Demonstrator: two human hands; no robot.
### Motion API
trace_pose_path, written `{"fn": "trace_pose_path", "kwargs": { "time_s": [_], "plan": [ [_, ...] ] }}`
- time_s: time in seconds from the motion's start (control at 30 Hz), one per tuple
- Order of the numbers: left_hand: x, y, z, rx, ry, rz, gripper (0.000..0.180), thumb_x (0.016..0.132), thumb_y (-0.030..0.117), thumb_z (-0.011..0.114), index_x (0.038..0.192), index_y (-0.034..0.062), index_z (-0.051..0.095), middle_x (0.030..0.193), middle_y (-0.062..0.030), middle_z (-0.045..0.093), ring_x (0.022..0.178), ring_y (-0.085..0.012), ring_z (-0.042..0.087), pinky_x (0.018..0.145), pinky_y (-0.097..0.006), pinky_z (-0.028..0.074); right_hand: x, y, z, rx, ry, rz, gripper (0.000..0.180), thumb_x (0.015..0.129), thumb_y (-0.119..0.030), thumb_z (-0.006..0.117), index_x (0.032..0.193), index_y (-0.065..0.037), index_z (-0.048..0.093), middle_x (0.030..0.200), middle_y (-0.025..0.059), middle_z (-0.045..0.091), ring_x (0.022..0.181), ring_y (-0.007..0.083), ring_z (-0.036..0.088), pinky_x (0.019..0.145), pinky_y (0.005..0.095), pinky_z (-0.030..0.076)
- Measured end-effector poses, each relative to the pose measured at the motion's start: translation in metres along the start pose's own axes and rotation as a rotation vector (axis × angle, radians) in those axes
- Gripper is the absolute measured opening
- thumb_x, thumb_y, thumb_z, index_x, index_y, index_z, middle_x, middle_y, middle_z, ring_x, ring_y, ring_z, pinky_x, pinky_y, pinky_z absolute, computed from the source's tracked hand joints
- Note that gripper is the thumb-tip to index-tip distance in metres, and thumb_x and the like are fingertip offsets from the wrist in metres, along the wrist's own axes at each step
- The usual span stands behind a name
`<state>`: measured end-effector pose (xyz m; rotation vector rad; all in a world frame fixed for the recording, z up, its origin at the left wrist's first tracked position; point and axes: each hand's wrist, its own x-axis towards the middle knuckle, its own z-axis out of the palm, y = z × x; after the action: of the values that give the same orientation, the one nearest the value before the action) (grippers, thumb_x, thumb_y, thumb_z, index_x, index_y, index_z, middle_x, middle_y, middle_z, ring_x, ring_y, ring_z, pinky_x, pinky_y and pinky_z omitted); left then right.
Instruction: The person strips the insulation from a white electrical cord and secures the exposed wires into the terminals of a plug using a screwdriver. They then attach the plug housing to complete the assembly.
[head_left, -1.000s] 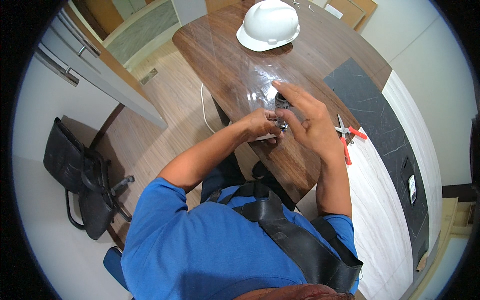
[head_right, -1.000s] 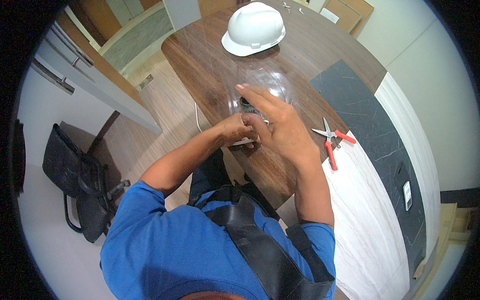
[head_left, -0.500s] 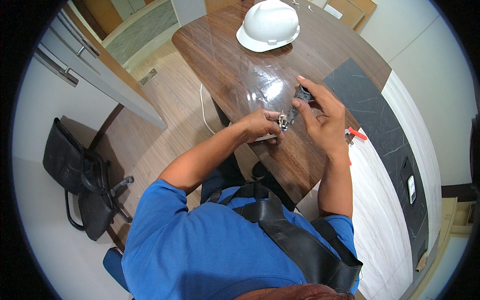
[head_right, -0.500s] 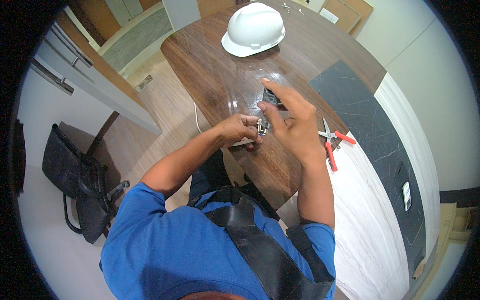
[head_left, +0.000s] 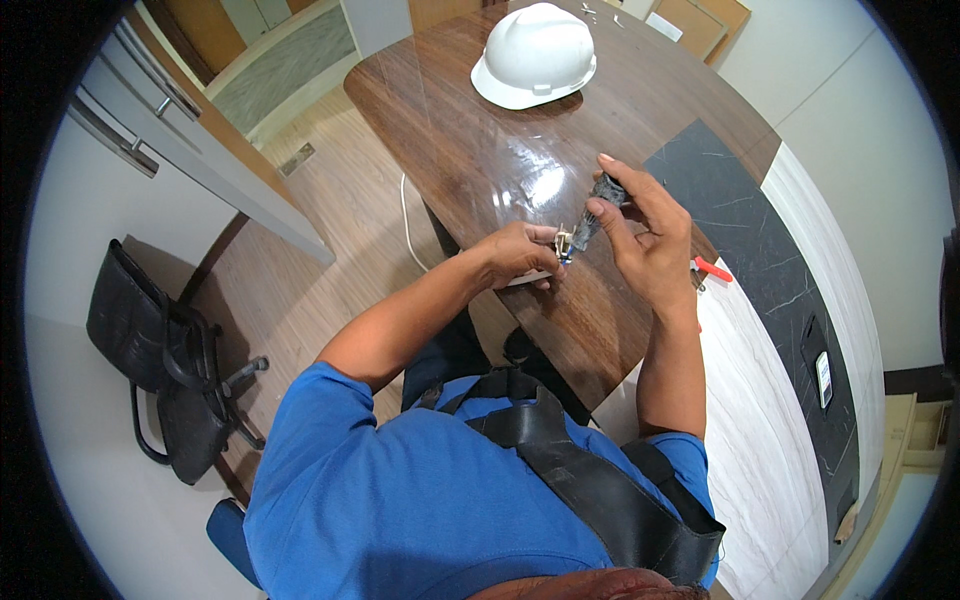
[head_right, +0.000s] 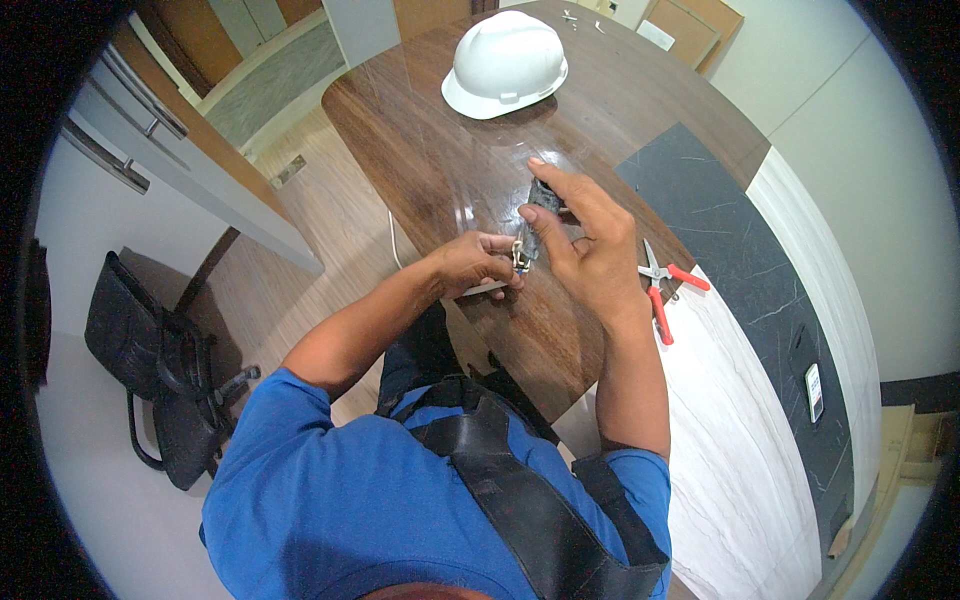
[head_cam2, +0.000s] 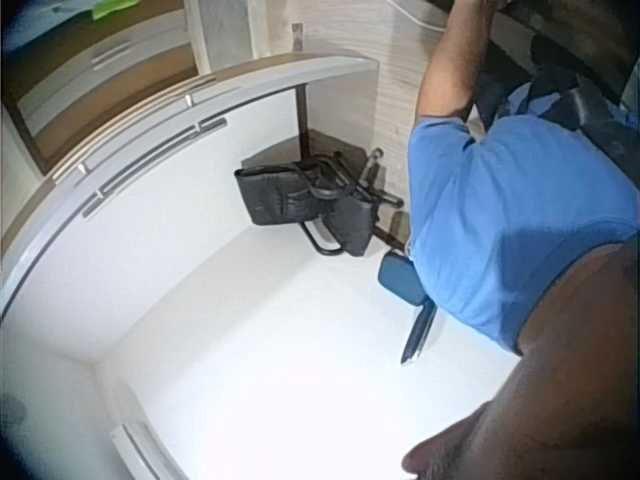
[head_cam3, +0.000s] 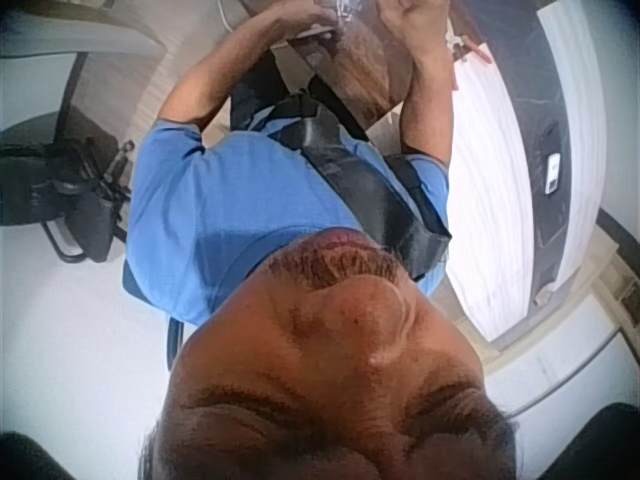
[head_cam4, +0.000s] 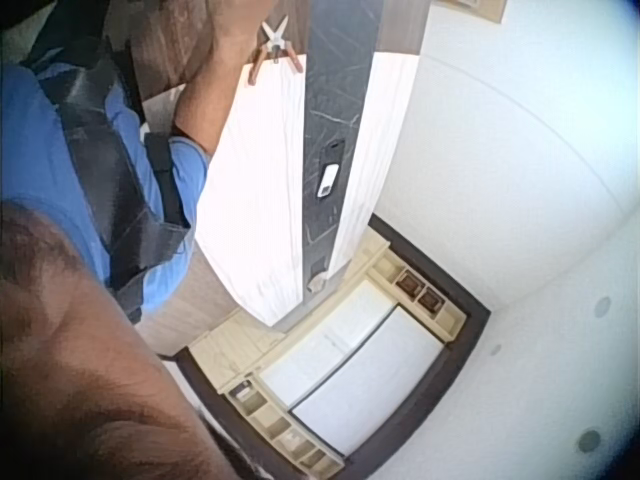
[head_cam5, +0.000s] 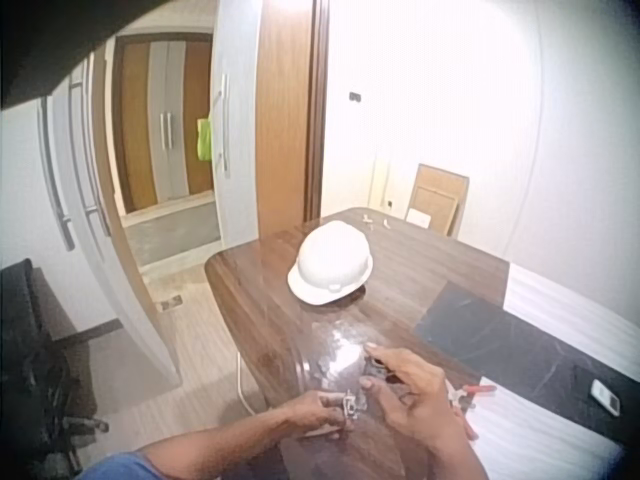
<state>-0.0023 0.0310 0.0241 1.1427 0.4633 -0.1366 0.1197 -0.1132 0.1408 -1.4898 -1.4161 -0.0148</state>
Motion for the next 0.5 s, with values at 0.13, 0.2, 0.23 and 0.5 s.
{"fn": "trace_pose_path", "kwargs": {
  "time_s": [0.13,0.2,0.23,0.5],
  "plan": [
    [0.0007,-0.0005,-0.0012,-0.019,-0.009,0.003,0.045,0.079,0.0,0.072,0.123,0.0022,0.062,0.093,-0.0062,0.069,0.079,-0.015,0.066,0.065,-0.027,0.056,0.0006,-0.0005,0.0005,0.001,-0.001,-0.006,0.043,0.085,-0.004,0.075,0.127,-0.007,0.066,0.109,0.0098,0.071,0.093,0.0148,0.068,0.075,0.0269,0.058],
    [0.0005,0.0001,-0.0012,-0.026,-0.013,0.0,0.045,0.079,-0.001,0.072,0.123,0.002,0.062,0.093,-0.0063,0.069,0.08,-0.0153,0.067,0.065,-0.027,0.056,0.001,-0.0002,0.0005,0.005,0.0,-0.008,0.043,0.085,-0.004,0.075,0.127,-0.007,0.066,0.109,0.0099,0.071,0.093,0.0151,0.069,0.074,0.0271,0.058],
    [0.0008,0.0001,-0.0015,-0.028,-0.018,-0.001,0.046,0.079,-0.001,0.072,0.124,0.002,0.061,0.093,-0.0064,0.069,0.08,-0.0153,0.067,0.065,-0.027,0.056,0.0011,0.0001,0.0005,0.006,0.001,-0.009,0.043,0.085,-0.005,0.075,0.127,-0.007,0.066,0.109,0.0099,0.071,0.093,0.0152,0.069,0.074,0.0271,0.058],
    [0.0032,-0.0028,-0.0039,-0.089,-0.032,0.012,0.053,0.079,-0.002,0.073,0.129,0.0003,0.056,0.094,-0.0073,0.068,0.08,-0.0164,0.067,0.065,-0.028,0.056,0.001,0.0016,-0.0009,-0.011,-0.022,-0.029,0.043,0.084,-0.006,0.077,0.126,-0.008,0.067,0.111,0.0107,0.071,0.094,0.0166,0.069,0.075,0.0282,0.057]
  ]
}}
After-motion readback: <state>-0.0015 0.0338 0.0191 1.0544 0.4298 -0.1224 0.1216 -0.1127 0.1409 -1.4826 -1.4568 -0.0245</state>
